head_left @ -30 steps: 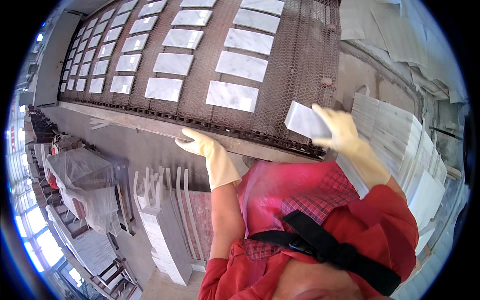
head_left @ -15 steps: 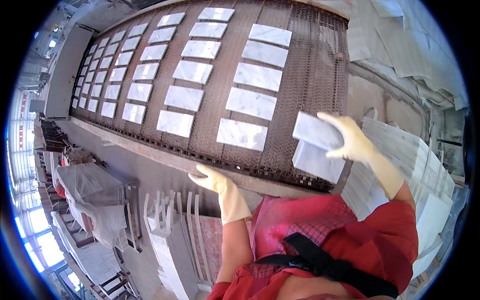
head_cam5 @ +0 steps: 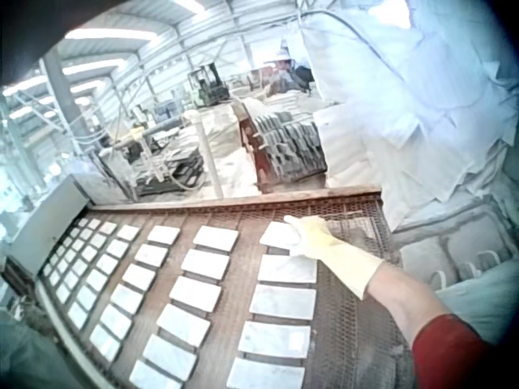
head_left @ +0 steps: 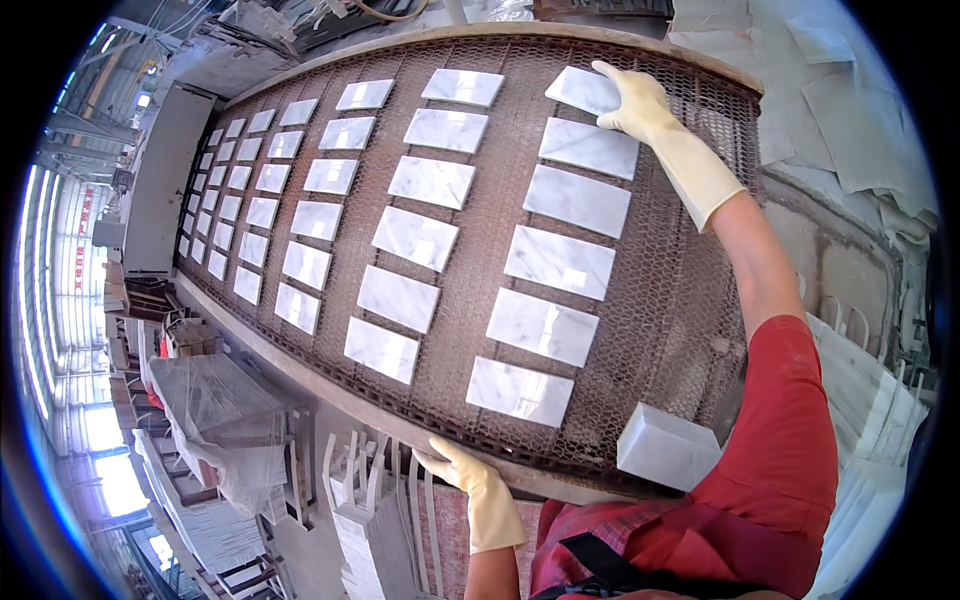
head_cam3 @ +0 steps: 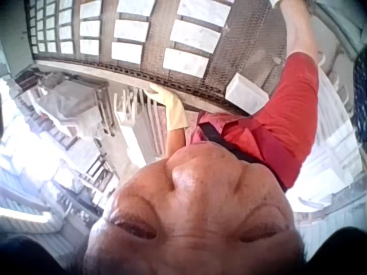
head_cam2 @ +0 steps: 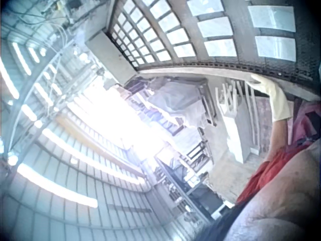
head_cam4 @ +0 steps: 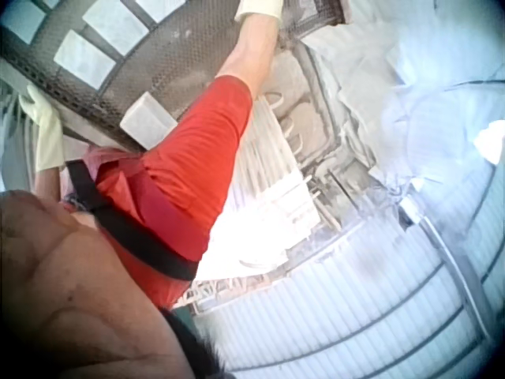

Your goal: The person picks up small white rectangular tiles from a stack on the floor and places them onto a metal mesh rack. They arrange the tiles in neat rows, filling the available spaces on the rack.

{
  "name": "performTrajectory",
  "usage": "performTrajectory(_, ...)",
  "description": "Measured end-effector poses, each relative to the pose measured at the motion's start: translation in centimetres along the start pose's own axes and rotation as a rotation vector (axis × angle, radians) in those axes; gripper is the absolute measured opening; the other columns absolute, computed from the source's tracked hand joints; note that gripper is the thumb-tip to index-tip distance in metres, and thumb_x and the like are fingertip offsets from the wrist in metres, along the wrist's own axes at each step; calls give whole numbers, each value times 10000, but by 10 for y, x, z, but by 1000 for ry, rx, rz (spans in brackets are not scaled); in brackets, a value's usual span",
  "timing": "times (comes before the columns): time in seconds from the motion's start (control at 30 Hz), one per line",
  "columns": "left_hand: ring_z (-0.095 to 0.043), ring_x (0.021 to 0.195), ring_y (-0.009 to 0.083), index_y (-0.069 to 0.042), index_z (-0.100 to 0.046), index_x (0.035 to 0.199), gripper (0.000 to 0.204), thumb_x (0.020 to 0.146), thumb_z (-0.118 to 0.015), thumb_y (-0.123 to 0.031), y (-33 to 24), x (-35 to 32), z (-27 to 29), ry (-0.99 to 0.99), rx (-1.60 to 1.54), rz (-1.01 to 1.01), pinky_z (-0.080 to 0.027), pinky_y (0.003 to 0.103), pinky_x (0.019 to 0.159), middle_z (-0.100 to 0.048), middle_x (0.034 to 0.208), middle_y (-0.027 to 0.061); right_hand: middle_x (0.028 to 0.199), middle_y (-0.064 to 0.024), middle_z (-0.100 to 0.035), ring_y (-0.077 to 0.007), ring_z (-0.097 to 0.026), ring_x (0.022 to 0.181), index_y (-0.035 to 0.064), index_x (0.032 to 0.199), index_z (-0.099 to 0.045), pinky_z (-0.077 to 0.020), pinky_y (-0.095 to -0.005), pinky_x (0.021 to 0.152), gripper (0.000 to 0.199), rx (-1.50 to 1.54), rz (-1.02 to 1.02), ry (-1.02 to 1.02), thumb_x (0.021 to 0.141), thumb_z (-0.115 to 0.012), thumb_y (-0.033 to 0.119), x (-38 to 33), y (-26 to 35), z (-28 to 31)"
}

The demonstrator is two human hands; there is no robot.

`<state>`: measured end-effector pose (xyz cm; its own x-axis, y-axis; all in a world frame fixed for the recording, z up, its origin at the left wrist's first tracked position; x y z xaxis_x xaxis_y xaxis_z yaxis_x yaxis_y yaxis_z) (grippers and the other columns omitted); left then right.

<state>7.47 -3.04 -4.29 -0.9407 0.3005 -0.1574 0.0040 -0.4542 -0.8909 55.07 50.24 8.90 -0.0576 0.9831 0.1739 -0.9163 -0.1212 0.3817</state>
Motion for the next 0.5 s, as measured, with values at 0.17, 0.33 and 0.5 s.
performTrajectory(0.17,-544,1451,348,-18,-231,1758,864,1125,-594,-481,-5,-4,1,17,-14,9,-480,456,1209,-390,1716,238,1360,-168,-743,-384,-688,1290,207,1608,-574,-544,-489,1131,961,-94,164,13,719,-939,237,39,-21,-38)
performTrajectory(0.33,-550,1441,341,-19,-237,1758,862,1125,-595,-482,-1,-4,0,22,-34,31,-482,451,1204,-403,1710,230,1390,-153,-726,-373,-677,1311,200,1597,-578,-542,-481,1149,883,-95,258,20,778,-909,190,46,-39,-55)
performTrajectory(0.5,-545,1451,348,-22,-242,1759,863,1125,-587,-494,-5,-7,-2,9,9,46,-484,452,1207,-392,1720,230,1448,-151,-709,-367,-669,1337,180,1584,-585,-537,-483,1157,758,-109,274,-70,875,-855,194,25,-36,-35)
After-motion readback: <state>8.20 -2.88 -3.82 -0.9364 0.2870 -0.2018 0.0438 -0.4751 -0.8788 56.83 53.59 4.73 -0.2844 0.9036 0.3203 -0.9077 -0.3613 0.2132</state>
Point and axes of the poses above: each hand's wrist, its own x-axis towards the middle knuckle, its own z-axis out of the back of the hand, y = z × x, the point moved 8 cm from there along x, towards the middle knuckle
